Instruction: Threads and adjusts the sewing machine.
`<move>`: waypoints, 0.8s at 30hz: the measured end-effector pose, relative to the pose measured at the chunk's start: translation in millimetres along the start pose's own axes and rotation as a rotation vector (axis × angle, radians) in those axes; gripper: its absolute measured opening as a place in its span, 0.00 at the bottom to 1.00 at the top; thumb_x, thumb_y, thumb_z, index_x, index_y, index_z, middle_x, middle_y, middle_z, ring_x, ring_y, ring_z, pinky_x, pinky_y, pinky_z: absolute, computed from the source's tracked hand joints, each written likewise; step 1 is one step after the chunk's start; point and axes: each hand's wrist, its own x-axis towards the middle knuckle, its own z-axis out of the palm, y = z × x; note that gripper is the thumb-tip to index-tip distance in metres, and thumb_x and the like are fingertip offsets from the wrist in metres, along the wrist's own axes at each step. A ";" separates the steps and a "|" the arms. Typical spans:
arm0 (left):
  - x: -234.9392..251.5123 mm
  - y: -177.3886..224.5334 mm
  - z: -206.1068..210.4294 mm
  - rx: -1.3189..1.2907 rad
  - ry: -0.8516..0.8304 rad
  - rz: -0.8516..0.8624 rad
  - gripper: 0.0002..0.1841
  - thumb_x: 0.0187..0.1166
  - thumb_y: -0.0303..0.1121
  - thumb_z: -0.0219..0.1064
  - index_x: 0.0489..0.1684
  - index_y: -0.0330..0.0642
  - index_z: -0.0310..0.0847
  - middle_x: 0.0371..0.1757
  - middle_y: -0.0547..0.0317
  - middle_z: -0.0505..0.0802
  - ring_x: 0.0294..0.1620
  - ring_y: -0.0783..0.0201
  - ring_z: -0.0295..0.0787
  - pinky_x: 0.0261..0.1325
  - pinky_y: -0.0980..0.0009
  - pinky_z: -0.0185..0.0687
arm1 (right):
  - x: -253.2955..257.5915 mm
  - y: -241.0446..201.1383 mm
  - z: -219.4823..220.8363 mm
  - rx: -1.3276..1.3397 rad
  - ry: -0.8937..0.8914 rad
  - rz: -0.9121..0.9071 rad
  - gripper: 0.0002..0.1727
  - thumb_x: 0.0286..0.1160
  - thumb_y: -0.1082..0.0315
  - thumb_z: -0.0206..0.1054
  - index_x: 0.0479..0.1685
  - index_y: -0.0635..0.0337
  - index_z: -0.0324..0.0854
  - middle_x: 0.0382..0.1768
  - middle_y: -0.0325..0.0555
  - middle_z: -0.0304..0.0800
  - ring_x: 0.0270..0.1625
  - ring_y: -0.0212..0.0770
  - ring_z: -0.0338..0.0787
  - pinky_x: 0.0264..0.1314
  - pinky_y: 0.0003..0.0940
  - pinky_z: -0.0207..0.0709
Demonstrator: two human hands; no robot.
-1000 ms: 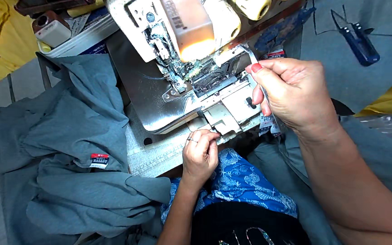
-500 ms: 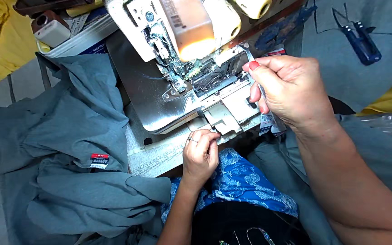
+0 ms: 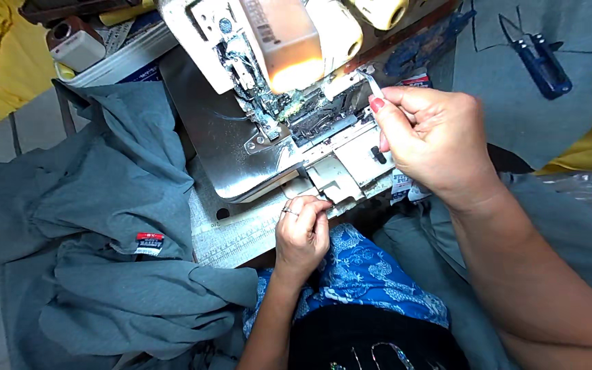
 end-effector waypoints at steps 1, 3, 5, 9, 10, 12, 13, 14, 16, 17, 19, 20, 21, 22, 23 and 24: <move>0.1 -0.1 0.0 0.000 -0.001 0.001 0.07 0.71 0.22 0.65 0.34 0.34 0.91 0.39 0.51 0.93 0.46 0.67 0.90 0.54 0.79 0.84 | 0.0 0.1 0.4 -0.031 0.007 -0.018 0.15 0.88 0.65 0.58 0.49 0.64 0.90 0.20 0.32 0.79 0.20 0.15 0.70 0.25 0.12 0.64; 0.1 -0.1 0.2 -0.002 0.003 0.004 0.07 0.71 0.22 0.65 0.34 0.34 0.91 0.38 0.50 0.93 0.46 0.67 0.90 0.53 0.79 0.84 | -0.5 0.6 1.0 -0.072 0.016 -0.045 0.16 0.87 0.66 0.58 0.48 0.65 0.90 0.21 0.35 0.81 0.21 0.17 0.72 0.26 0.14 0.65; 0.3 0.4 0.0 0.000 0.002 0.001 0.07 0.71 0.22 0.65 0.34 0.34 0.91 0.38 0.50 0.93 0.46 0.67 0.90 0.54 0.79 0.84 | -0.9 1.3 1.8 -0.099 0.021 -0.062 0.16 0.87 0.66 0.57 0.48 0.65 0.90 0.22 0.38 0.83 0.21 0.20 0.73 0.26 0.16 0.66; 0.2 0.2 0.0 -0.002 0.004 0.006 0.07 0.72 0.22 0.65 0.34 0.34 0.91 0.39 0.50 0.93 0.46 0.66 0.90 0.54 0.78 0.84 | -1.8 1.4 3.3 -0.146 0.034 -0.092 0.16 0.87 0.67 0.57 0.47 0.65 0.90 0.22 0.40 0.83 0.22 0.23 0.74 0.26 0.20 0.65; 0.2 0.0 0.1 -0.002 0.004 0.008 0.07 0.72 0.22 0.65 0.34 0.34 0.91 0.39 0.51 0.93 0.47 0.66 0.90 0.54 0.78 0.84 | -2.0 0.8 3.3 -0.163 0.035 -0.097 0.16 0.87 0.67 0.57 0.48 0.66 0.91 0.22 0.42 0.84 0.22 0.25 0.74 0.27 0.21 0.66; 0.5 -0.2 -0.1 0.002 0.003 0.010 0.07 0.72 0.22 0.65 0.34 0.35 0.91 0.39 0.51 0.93 0.46 0.66 0.90 0.54 0.78 0.84 | -2.2 0.1 3.4 -0.199 0.034 -0.111 0.16 0.87 0.67 0.56 0.47 0.66 0.91 0.22 0.43 0.84 0.22 0.27 0.74 0.27 0.24 0.65; 0.5 -0.3 -0.1 0.002 0.003 0.011 0.07 0.72 0.23 0.65 0.34 0.35 0.91 0.39 0.51 0.93 0.46 0.66 0.90 0.53 0.78 0.84 | -2.3 0.0 3.7 -0.207 0.033 -0.116 0.16 0.87 0.67 0.56 0.46 0.66 0.91 0.22 0.44 0.84 0.21 0.28 0.73 0.27 0.25 0.64; 0.5 -0.5 0.1 0.002 0.002 0.010 0.07 0.72 0.23 0.65 0.34 0.35 0.91 0.39 0.51 0.93 0.46 0.66 0.90 0.53 0.78 0.84 | -2.4 0.1 4.4 -0.212 0.032 -0.119 0.16 0.87 0.67 0.56 0.45 0.66 0.90 0.21 0.44 0.84 0.21 0.29 0.72 0.26 0.25 0.63; 0.4 -0.6 0.2 0.005 0.002 0.009 0.07 0.72 0.23 0.65 0.34 0.34 0.91 0.39 0.50 0.93 0.46 0.66 0.90 0.53 0.78 0.84 | -3.2 0.9 5.4 -0.201 0.029 -0.115 0.16 0.87 0.67 0.56 0.46 0.66 0.90 0.21 0.43 0.82 0.21 0.29 0.71 0.25 0.26 0.62; 0.3 -0.5 0.2 0.008 0.001 0.008 0.07 0.72 0.22 0.65 0.34 0.34 0.91 0.38 0.51 0.93 0.45 0.67 0.90 0.53 0.78 0.84 | -4.5 1.3 4.9 -0.184 0.024 -0.105 0.16 0.88 0.66 0.57 0.49 0.66 0.90 0.21 0.42 0.82 0.21 0.28 0.70 0.26 0.24 0.62; 0.3 -0.4 0.0 0.008 0.000 0.010 0.07 0.71 0.22 0.65 0.34 0.35 0.91 0.39 0.51 0.93 0.46 0.66 0.90 0.53 0.78 0.84 | -9.1 1.2 0.6 -0.137 0.013 -0.071 0.17 0.88 0.64 0.59 0.56 0.66 0.89 0.23 0.41 0.84 0.21 0.25 0.73 0.26 0.21 0.67; 0.3 -0.2 0.0 0.009 0.001 0.012 0.07 0.71 0.22 0.65 0.33 0.34 0.91 0.38 0.51 0.93 0.46 0.66 0.90 0.54 0.78 0.84 | -12.5 0.1 -2.8 -0.122 0.004 -0.052 0.17 0.89 0.63 0.59 0.58 0.65 0.87 0.23 0.40 0.84 0.21 0.24 0.75 0.26 0.19 0.68; 0.1 -0.2 0.0 0.013 0.003 0.014 0.07 0.71 0.22 0.65 0.33 0.34 0.91 0.38 0.51 0.93 0.46 0.66 0.90 0.54 0.78 0.84 | -17.1 -1.9 -6.8 -0.109 -0.006 -0.030 0.17 0.89 0.63 0.59 0.61 0.65 0.86 0.23 0.40 0.83 0.20 0.24 0.74 0.24 0.19 0.68; 0.1 0.0 0.0 0.017 0.002 0.014 0.07 0.71 0.22 0.65 0.33 0.35 0.91 0.38 0.51 0.93 0.45 0.66 0.90 0.53 0.78 0.84 | -22.1 -3.7 -10.6 -0.116 -0.014 -0.009 0.17 0.90 0.63 0.59 0.63 0.65 0.85 0.24 0.40 0.83 0.20 0.24 0.74 0.23 0.18 0.68; 0.3 0.1 0.1 0.021 0.001 0.014 0.07 0.71 0.22 0.65 0.33 0.35 0.91 0.38 0.51 0.93 0.45 0.66 0.90 0.53 0.78 0.84 | -27.2 -5.6 -14.5 -0.136 -0.026 0.012 0.18 0.90 0.63 0.57 0.66 0.64 0.84 0.25 0.41 0.83 0.20 0.25 0.75 0.22 0.20 0.68; 0.4 0.1 0.2 0.024 0.001 0.015 0.07 0.71 0.22 0.66 0.33 0.35 0.91 0.38 0.51 0.93 0.45 0.67 0.90 0.53 0.78 0.83 | -31.8 -6.9 -17.0 -0.155 -0.037 0.033 0.19 0.91 0.62 0.56 0.68 0.63 0.83 0.27 0.43 0.85 0.22 0.29 0.78 0.24 0.24 0.71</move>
